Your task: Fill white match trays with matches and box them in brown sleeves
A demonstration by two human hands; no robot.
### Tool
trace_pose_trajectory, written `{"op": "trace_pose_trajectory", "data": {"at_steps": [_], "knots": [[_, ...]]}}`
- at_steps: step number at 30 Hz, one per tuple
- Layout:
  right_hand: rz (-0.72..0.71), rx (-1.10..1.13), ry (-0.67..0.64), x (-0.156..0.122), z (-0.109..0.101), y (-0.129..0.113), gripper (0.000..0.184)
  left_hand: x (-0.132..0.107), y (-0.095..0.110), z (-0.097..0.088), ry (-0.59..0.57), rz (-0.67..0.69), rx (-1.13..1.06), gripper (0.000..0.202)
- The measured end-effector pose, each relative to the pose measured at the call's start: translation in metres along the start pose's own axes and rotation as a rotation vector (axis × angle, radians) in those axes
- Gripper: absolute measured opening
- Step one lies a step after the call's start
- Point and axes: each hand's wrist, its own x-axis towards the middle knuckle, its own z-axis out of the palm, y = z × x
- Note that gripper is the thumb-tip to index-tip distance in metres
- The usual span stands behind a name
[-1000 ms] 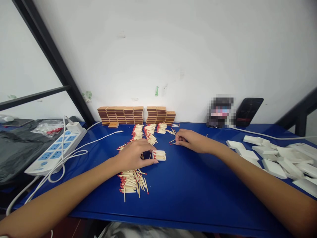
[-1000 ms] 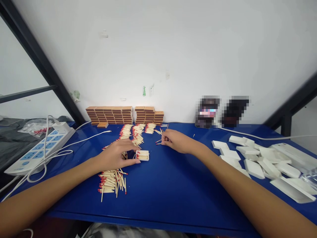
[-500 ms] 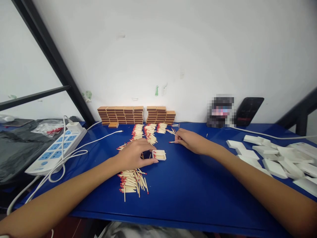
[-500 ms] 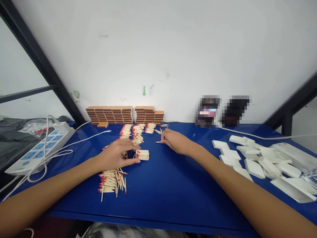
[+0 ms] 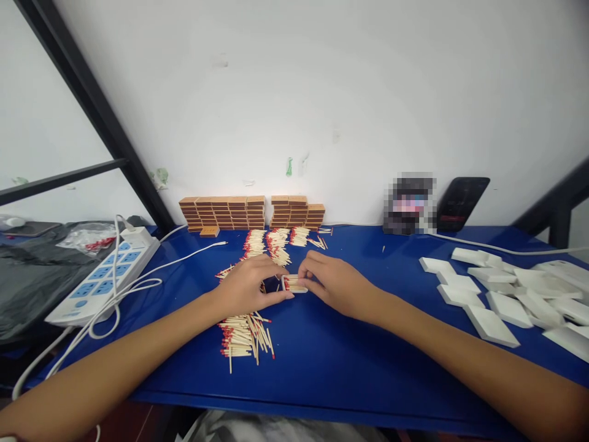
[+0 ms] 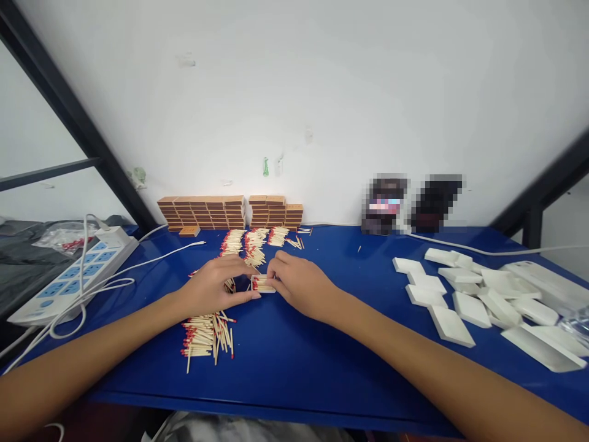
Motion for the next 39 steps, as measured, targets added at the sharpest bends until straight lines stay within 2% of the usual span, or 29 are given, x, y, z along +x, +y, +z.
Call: {"op": "trace_pose_trajectory", "data": {"at_steps": [3,5,7,10,13,16,21,30,34,39], "knots": [[-0.018,0.026,0.064,0.002,0.0,0.007,0.009,0.0,0.0,0.0,-0.006,-0.004,-0.003,0.032],[0.027,0.018,0.171,0.006,-0.005,0.022,0.012,0.0,0.0,0.0,-0.005,-0.013,-0.002,0.033],[0.132,-0.028,0.294,0.011,-0.01,0.043,0.014,0.0,0.0,0.001,-0.001,-0.014,-0.002,0.034],[0.343,-0.065,0.361,0.02,-0.016,0.076,0.016,-0.001,-0.001,0.002,-0.004,0.003,-0.01,0.033],[0.508,-0.021,0.307,0.03,-0.015,0.096,0.026,-0.001,-0.001,0.002,-0.009,0.007,-0.013,0.033],[0.554,-0.06,0.256,0.037,-0.01,0.101,0.03,-0.001,-0.001,0.003,-0.001,0.002,-0.014,0.033],[0.5,-0.097,0.208,0.037,-0.008,0.101,0.02,0.0,-0.001,0.003,0.004,0.004,-0.018,0.032],[0.436,-0.056,0.075,0.018,-0.023,0.098,0.013,-0.002,-0.002,0.001,-0.01,-0.015,-0.001,0.035],[0.43,-0.072,0.009,0.013,-0.029,0.097,0.014,-0.002,-0.002,0.0,-0.005,-0.01,-0.011,0.035],[0.435,-0.103,0.002,0.009,-0.032,0.102,0.018,-0.002,-0.003,-0.001,-0.008,-0.005,-0.018,0.035]]}}
